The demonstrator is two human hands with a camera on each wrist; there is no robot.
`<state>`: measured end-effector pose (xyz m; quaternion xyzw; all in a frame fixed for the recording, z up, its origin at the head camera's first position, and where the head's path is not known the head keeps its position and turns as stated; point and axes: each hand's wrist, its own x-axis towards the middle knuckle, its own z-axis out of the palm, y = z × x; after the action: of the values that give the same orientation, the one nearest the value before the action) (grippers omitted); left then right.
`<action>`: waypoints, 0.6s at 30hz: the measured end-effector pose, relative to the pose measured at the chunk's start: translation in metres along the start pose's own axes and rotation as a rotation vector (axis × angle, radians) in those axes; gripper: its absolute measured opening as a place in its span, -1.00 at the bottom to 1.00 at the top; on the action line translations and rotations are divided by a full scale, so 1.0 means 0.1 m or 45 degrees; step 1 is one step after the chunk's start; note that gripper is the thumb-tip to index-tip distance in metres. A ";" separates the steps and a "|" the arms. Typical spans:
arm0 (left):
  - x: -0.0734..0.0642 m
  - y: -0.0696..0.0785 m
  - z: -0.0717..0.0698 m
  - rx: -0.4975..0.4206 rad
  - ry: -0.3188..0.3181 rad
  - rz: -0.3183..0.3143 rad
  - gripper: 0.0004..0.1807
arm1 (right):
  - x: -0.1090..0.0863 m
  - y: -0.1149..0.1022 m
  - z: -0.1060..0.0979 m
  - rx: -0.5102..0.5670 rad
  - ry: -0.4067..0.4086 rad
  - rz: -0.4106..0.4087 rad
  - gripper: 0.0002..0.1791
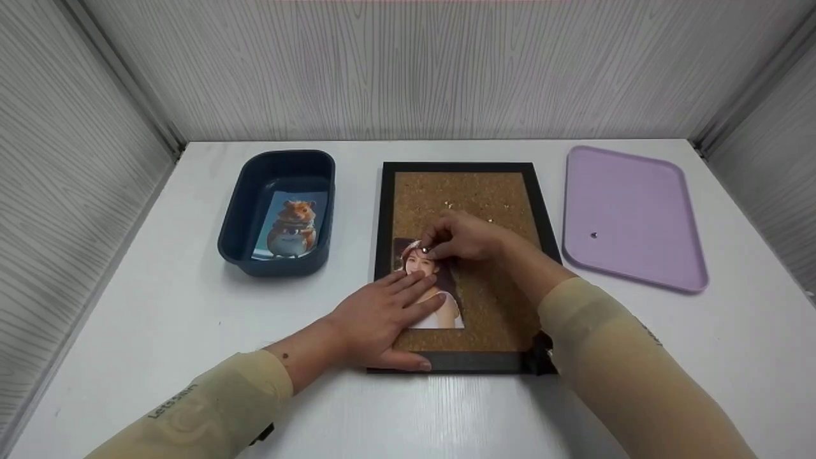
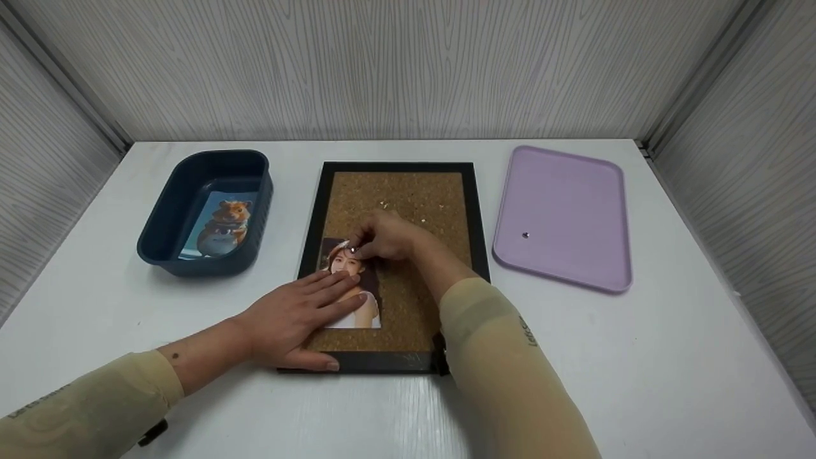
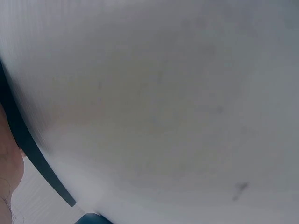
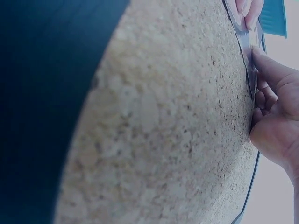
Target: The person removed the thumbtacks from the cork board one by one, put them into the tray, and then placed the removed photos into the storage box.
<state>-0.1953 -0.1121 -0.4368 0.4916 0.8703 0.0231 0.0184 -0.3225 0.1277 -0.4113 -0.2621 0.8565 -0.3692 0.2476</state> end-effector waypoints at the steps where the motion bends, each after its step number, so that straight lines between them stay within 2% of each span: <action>1: 0.00 0.00 0.00 0.000 0.002 0.001 0.12 | 0.00 0.00 0.00 0.003 -0.002 -0.001 -0.88; 11: 0.00 0.00 -0.02 0.006 -0.023 -0.006 0.11 | 0.00 -0.01 -0.01 0.011 -0.017 -0.004 -0.88; 18: 0.01 0.00 -0.02 -0.005 -0.032 -0.008 0.11 | -0.01 -0.01 -0.01 0.009 0.005 -0.063 -0.89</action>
<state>-0.1957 -0.1115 -0.4347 0.4891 0.8715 0.0186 0.0302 -0.3220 0.1286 -0.4098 -0.2817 0.8489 -0.3788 0.2379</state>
